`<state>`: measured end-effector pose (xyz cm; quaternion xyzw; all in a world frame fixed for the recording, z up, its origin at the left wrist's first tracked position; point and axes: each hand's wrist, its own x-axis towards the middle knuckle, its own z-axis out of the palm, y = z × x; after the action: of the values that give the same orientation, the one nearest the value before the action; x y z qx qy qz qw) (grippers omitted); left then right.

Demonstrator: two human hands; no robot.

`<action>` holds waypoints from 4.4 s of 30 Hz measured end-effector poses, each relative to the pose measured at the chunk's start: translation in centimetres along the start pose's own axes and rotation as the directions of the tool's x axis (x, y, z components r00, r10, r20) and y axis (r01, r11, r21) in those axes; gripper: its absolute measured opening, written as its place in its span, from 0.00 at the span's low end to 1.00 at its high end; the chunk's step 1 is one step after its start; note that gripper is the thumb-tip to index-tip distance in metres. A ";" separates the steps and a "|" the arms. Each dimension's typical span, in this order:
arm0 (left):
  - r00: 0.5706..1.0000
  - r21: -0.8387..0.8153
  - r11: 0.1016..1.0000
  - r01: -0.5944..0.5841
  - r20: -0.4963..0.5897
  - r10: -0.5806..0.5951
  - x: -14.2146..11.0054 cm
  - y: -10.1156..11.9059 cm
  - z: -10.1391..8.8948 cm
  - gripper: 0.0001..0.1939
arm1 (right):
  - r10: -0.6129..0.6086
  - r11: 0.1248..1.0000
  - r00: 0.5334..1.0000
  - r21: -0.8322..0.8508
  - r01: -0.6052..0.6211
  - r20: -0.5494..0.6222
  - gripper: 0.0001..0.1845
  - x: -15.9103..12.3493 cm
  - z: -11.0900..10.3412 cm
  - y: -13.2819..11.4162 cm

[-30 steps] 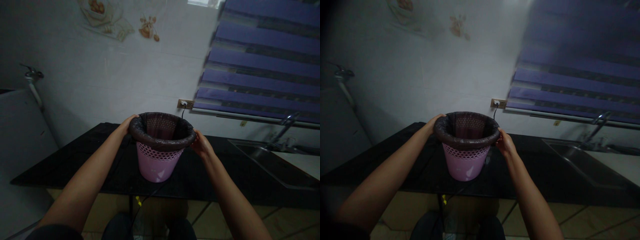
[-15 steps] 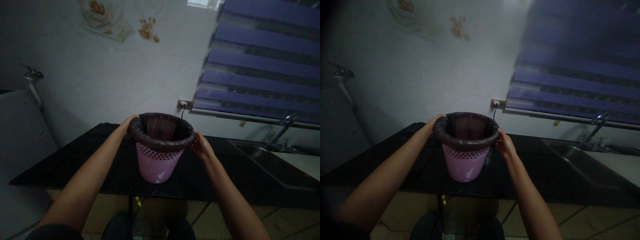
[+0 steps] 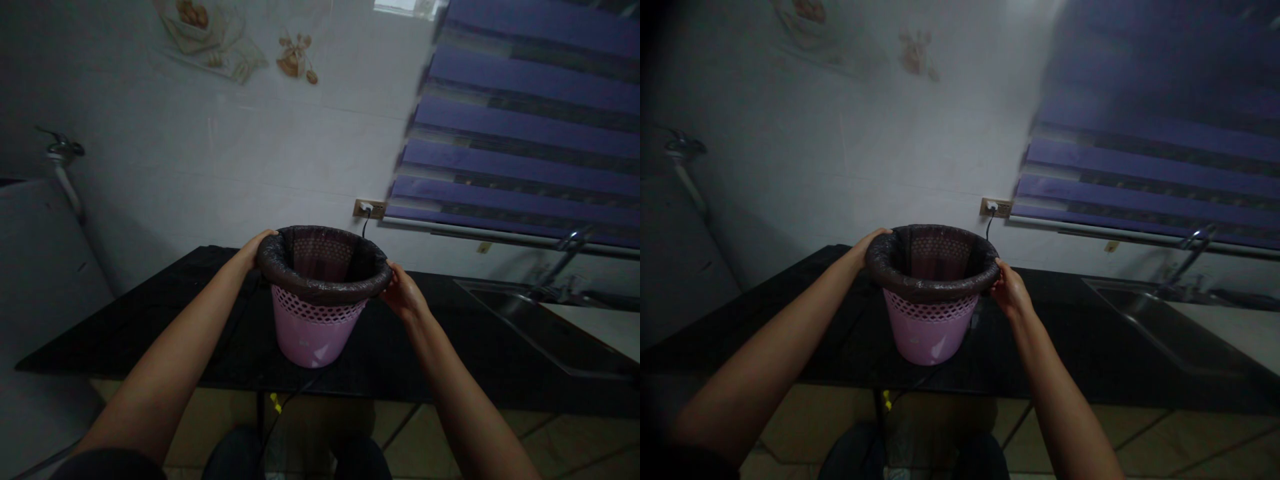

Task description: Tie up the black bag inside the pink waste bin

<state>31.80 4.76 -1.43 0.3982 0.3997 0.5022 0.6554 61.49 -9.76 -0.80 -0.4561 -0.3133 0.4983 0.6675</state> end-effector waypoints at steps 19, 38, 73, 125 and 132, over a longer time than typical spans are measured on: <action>0.999 0.004 1.000 -0.029 0.018 0.029 0.6 -0.2 -0.1 0.09 | -0.004 1.000 1.000 0.002 0.004 -0.012 0.17 -0.2 0.1 0.0; 0.999 0.008 1.000 0.025 0.025 -0.026 0.2 0.1 0.2 0.08 | 0.041 0.996 0.998 0.078 -0.037 -0.053 0.11 -0.9 0.4 -0.2; 0.999 0.010 1.000 -0.028 0.046 0.028 1.1 -0.5 -0.4 0.10 | 0.060 0.993 0.996 0.102 -0.052 -0.069 0.12 -0.9 0.4 -0.2; 0.990 0.137 0.990 0.043 0.127 -0.061 -1.2 -4.9 -4.1 0.15 | 0.037 0.999 0.998 0.006 -0.037 0.046 0.19 0.8 -3.0 2.0; 0.991 0.253 0.963 0.096 0.064 -0.116 -1.9 -5.6 -5.1 0.13 | 0.118 0.993 0.993 0.004 -0.118 -0.023 0.15 2.0 -4.2 3.3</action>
<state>28.59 2.51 -8.18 0.4747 0.4546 0.3961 0.6412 64.52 -8.83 -5.54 -0.4785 -0.2772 0.5321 0.6411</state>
